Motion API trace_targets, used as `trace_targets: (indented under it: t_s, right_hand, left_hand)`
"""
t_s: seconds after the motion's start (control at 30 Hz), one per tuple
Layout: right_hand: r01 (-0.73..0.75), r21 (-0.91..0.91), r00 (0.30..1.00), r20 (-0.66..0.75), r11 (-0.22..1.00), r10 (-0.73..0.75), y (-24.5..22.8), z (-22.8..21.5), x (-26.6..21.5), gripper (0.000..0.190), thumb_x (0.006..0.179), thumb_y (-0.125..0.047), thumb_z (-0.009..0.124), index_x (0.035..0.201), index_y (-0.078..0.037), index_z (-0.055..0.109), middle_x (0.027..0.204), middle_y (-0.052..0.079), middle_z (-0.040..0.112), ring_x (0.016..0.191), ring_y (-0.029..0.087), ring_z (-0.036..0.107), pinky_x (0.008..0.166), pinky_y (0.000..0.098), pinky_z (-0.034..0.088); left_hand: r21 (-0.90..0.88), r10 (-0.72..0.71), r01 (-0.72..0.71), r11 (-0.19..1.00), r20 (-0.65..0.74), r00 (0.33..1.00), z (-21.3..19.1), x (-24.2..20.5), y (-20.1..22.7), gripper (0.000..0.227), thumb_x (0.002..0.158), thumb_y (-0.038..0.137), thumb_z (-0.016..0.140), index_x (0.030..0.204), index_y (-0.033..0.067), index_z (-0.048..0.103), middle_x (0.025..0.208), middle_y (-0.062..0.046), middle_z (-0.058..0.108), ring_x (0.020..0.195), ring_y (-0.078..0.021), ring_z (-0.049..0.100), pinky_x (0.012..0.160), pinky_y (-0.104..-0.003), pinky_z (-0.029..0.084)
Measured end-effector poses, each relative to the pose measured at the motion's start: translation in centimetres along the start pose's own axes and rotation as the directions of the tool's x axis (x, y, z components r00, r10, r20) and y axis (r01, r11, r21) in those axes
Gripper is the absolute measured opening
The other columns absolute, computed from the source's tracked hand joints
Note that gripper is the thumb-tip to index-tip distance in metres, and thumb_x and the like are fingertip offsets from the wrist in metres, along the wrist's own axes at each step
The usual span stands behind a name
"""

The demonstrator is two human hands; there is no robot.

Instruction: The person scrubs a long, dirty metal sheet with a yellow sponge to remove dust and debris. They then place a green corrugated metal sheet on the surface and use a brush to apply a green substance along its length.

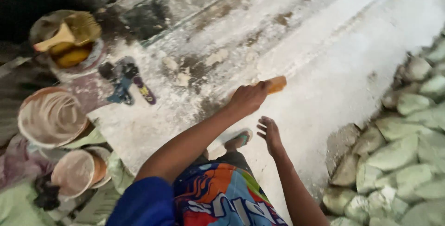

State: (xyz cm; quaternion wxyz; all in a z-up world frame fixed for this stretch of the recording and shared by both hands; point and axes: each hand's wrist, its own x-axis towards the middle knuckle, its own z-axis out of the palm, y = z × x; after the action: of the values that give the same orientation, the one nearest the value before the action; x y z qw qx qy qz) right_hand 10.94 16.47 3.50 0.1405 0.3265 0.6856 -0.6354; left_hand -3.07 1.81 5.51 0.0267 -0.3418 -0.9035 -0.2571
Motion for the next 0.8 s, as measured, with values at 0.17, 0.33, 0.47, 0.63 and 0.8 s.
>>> trace_targets:
  t_s: [0.17, 0.33, 0.47, 0.63, 0.8]
  right_hand:
    - [0.257, -0.362, 0.955, -0.045, 0.896, -0.292, -2.0, 2.6, 1.9, 0.046, 0.106, -0.035, 0.049, 0.141, -0.006, 0.055, 0.142, 0.02, 0.053, 0.139, 0.041, 0.048, 0.112, 0.0529, 0.046]
    - [0.625, -0.619, 0.657, 0.089, 0.475, -0.748, -4.3, 6.5, 7.8, 0.043, 0.107, -0.017, 0.047, 0.146, 0.001, 0.048, 0.146, 0.025, 0.041, 0.145, 0.046, 0.035, 0.119, 0.0589, 0.034]
    - [0.784, -0.616, 0.353, 0.34, 0.077, -0.872, -4.1, 10.8, 13.0, 0.048, 0.103, -0.016, 0.048, 0.147, 0.004, 0.046, 0.15, 0.03, 0.041, 0.145, 0.053, 0.031, 0.121, 0.0605, 0.026]
    - [0.741, -0.672, 0.455, 0.509, -0.006, -0.731, -5.9, 12.3, 11.4, 0.058, 0.1, -0.029, 0.043, 0.153, -0.004, 0.041, 0.154, 0.023, 0.042, 0.148, 0.048, 0.034, 0.122, 0.0589, 0.029]
    - [0.742, -0.67, 0.44, 0.494, -0.006, -0.75, -6.0, 12.4, 11.8, 0.058, 0.098, -0.03, 0.042, 0.151, -0.007, 0.047, 0.152, 0.019, 0.046, 0.147, 0.044, 0.039, 0.121, 0.0554, 0.031]
  left_hand:
    - [-0.542, -0.672, 0.633, 0.552, 0.16, 0.723, -8.8, -12.4, -5.3, 0.062, 0.096, 0.027, 0.052, 0.148, 0.0018, 0.03, 0.108, -0.026, 0.063, 0.094, -0.0441, 0.063, 0.08, -0.057, 0.047]
    - [-0.653, -0.957, 0.709, 0.265, -0.092, 0.273, -12.2, -20.9, -9.5, 0.083, 0.093, 0.04, 0.062, 0.156, -0.0035, 0.029, 0.143, -0.041, 0.049, 0.132, -0.055, 0.051, 0.114, -0.06, 0.039]
    - [-0.645, -0.98, 0.739, 0.193, -0.097, 0.172, -10.3, -21.2, -13.1, 0.075, 0.09, 0.035, 0.068, 0.153, 0.0101, 0.035, 0.141, -0.029, 0.054, 0.133, -0.0466, 0.052, 0.114, -0.055, 0.041]
    - [-0.611, -0.986, 0.774, 0.165, -0.124, 0.112, -6.5, -16.9, -16.2, 0.076, 0.089, 0.04, 0.066, 0.154, 0.0121, 0.036, 0.141, -0.029, 0.056, 0.133, -0.0427, 0.055, 0.116, -0.052, 0.041]
    - [-0.648, -0.975, 0.728, 0.224, -0.141, 0.174, -9.6, -20.9, -16.9, 0.08, 0.088, 0.028, 0.067, 0.152, -0.0083, 0.035, 0.145, -0.044, 0.043, 0.14, -0.0532, 0.042, 0.121, -0.056, 0.03]
